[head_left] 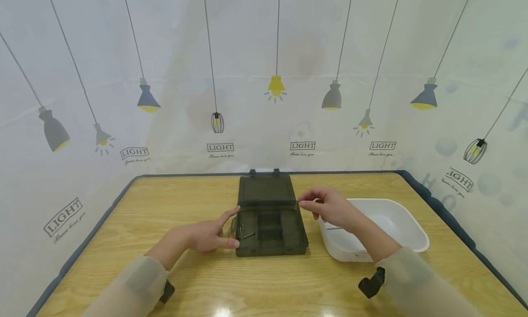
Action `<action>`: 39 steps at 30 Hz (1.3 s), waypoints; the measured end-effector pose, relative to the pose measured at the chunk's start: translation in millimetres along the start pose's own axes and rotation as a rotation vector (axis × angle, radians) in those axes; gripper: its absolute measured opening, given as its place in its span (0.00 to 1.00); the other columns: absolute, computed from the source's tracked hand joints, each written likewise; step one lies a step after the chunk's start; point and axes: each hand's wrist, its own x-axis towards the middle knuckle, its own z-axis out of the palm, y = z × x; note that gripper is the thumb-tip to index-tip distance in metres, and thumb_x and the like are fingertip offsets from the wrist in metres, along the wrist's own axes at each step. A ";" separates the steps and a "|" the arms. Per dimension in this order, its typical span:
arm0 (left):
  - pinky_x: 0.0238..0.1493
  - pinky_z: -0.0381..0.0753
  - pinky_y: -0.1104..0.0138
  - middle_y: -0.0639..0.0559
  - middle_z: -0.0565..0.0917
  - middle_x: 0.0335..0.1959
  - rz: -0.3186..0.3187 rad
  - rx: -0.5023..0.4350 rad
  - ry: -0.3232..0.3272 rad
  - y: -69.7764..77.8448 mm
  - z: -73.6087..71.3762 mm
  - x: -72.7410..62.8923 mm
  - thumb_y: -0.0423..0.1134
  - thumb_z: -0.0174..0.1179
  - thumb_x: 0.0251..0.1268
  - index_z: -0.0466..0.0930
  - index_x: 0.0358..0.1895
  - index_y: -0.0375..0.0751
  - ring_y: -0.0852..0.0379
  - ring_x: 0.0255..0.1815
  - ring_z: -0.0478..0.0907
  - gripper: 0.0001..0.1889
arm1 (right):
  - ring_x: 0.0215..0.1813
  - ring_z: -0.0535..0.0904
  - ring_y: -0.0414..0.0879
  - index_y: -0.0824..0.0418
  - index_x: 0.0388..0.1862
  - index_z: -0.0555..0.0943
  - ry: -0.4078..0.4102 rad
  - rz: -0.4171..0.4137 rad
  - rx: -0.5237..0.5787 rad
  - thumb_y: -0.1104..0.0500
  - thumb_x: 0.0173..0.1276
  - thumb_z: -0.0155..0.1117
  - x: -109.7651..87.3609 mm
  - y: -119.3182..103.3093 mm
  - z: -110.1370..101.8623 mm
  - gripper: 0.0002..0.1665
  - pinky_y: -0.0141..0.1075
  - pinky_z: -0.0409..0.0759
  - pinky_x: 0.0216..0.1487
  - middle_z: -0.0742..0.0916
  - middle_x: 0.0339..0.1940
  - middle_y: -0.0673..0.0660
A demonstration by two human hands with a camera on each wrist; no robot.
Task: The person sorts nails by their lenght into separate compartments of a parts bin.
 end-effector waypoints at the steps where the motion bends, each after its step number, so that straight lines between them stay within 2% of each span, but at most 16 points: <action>1: 0.35 0.78 0.58 0.48 0.80 0.23 -0.001 -0.002 0.000 0.0 0.0 0.0 0.63 0.65 0.79 0.28 0.92 0.65 0.53 0.21 0.74 0.57 | 0.34 0.78 0.50 0.59 0.56 0.87 -0.003 -0.006 0.008 0.51 0.84 0.67 2.8 -2.7 5.0 0.13 0.38 0.79 0.35 0.86 0.45 0.58; 3: 0.35 0.78 0.58 0.48 0.81 0.23 -0.001 -0.004 -0.001 0.2 0.1 -0.3 0.63 0.65 0.79 0.28 0.92 0.65 0.53 0.21 0.74 0.57 | 0.35 0.77 0.49 0.58 0.55 0.88 -0.017 -0.018 0.016 0.51 0.84 0.68 8.3 -7.2 15.0 0.13 0.37 0.78 0.36 0.87 0.49 0.57; 7: 0.34 0.78 0.59 0.48 0.81 0.22 0.003 -0.002 -0.003 1.2 0.4 -0.7 0.63 0.65 0.79 0.28 0.92 0.63 0.53 0.21 0.74 0.58 | 0.34 0.76 0.48 0.57 0.56 0.89 -0.059 -0.018 0.026 0.51 0.83 0.69 17.7 -11.8 34.2 0.12 0.39 0.80 0.38 0.89 0.48 0.57; 14: 0.35 0.77 0.60 0.49 0.79 0.22 0.003 -0.007 -0.009 1.7 1.8 -0.7 0.64 0.64 0.79 0.28 0.92 0.62 0.54 0.20 0.74 0.57 | 0.26 0.72 0.45 0.56 0.58 0.87 -0.070 -0.004 0.054 0.53 0.81 0.71 30.9 -14.0 66.7 0.12 0.39 0.75 0.32 0.92 0.48 0.65; 20: 0.35 0.77 0.59 0.50 0.79 0.21 -0.007 -0.007 -0.012 1.3 2.5 -1.7 0.65 0.64 0.79 0.28 0.92 0.63 0.54 0.20 0.73 0.57 | 0.28 0.78 0.44 0.57 0.56 0.88 -0.069 0.014 0.095 0.52 0.79 0.74 37.9 -16.2 89.6 0.14 0.45 0.83 0.39 0.93 0.47 0.62; 26: 0.36 0.77 0.59 0.49 0.80 0.23 -0.009 -0.007 -0.016 0.1 2.9 -1.5 0.65 0.63 0.80 0.28 0.92 0.63 0.54 0.22 0.74 0.57 | 0.24 0.78 0.43 0.62 0.58 0.87 -0.064 0.039 0.116 0.55 0.79 0.74 44.1 -18.6 102.6 0.16 0.43 0.83 0.36 0.94 0.44 0.59; 30: 0.34 0.77 0.59 0.49 0.80 0.23 -0.002 -0.006 -0.012 -0.6 2.9 -1.3 0.65 0.63 0.79 0.28 0.92 0.63 0.54 0.21 0.74 0.57 | 0.22 0.78 0.43 0.65 0.58 0.86 -0.058 0.035 0.089 0.56 0.78 0.74 47.7 -20.2 109.3 0.17 0.39 0.82 0.33 0.93 0.42 0.62; 39: 0.33 0.77 0.59 0.48 0.80 0.23 0.004 -0.001 -0.005 1.0 0.1 -0.3 0.65 0.63 0.79 0.28 0.92 0.63 0.54 0.20 0.73 0.57 | 0.22 0.81 0.43 0.64 0.58 0.87 -0.044 0.050 0.054 0.56 0.79 0.73 50.4 -23.4 112.8 0.16 0.40 0.84 0.37 0.94 0.43 0.60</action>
